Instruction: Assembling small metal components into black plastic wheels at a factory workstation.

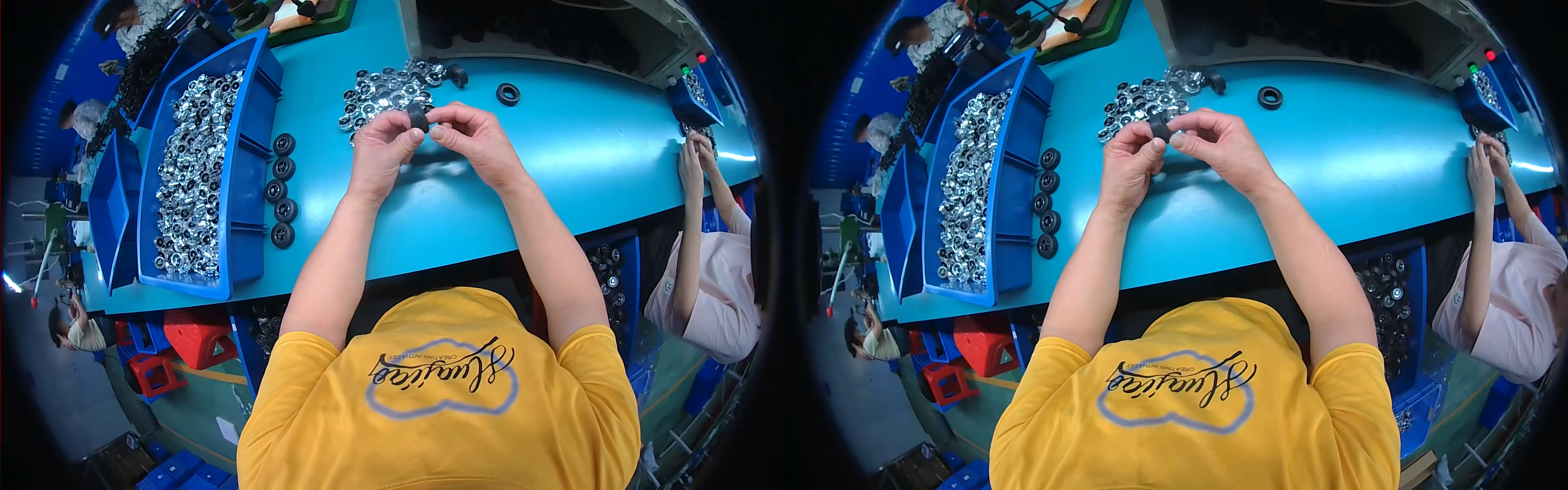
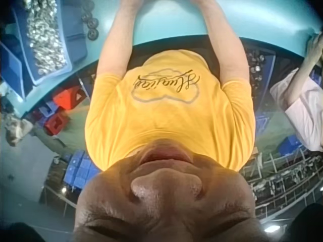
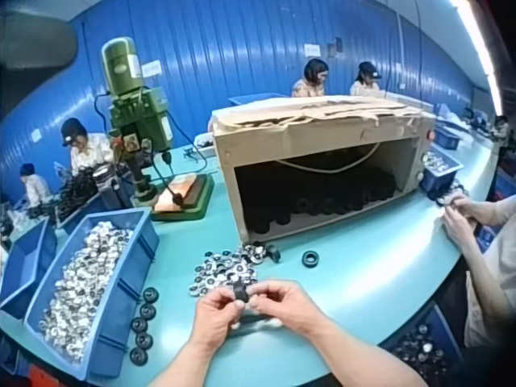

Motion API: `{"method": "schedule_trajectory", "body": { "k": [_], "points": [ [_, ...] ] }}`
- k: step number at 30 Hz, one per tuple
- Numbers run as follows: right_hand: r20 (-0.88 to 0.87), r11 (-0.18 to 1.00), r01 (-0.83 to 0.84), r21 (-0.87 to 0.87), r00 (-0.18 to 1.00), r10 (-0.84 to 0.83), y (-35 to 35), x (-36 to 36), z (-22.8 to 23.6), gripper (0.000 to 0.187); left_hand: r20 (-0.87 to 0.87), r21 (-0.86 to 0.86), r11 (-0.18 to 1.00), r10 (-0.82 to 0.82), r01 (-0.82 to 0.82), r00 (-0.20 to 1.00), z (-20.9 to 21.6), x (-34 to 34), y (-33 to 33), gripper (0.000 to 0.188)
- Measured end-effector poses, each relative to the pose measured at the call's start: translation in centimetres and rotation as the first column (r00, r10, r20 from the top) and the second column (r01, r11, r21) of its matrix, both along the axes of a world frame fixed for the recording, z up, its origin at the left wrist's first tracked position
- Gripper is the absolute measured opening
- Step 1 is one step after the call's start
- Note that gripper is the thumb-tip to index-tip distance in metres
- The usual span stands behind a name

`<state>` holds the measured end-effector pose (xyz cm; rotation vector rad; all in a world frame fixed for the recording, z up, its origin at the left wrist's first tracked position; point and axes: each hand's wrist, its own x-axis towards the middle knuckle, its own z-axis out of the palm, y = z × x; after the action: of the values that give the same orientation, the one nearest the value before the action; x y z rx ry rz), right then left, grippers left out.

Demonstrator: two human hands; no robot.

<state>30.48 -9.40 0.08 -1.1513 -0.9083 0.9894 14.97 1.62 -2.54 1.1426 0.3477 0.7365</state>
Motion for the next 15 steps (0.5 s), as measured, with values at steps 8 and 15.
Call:
{"method": "schedule_trajectory", "body": {
  "k": [8, 15],
  "points": [
    [-0.122, 0.999, -0.050, -0.021, 0.991, 0.047, 0.1, 0.4, -0.7, 0.023, -0.093, 0.112, 0.992, 0.072, -0.061, 0.993, 1.4, -0.2, -0.9, 0.014],
    [-0.134, 0.995, -0.073, -0.067, 0.989, 0.064, 0.4, 0.6, -1.4, 0.029, -0.061, 0.254, 0.952, 0.193, -0.172, 0.979, 0.1, 0.3, -0.8, 0.014]
  ]
}}
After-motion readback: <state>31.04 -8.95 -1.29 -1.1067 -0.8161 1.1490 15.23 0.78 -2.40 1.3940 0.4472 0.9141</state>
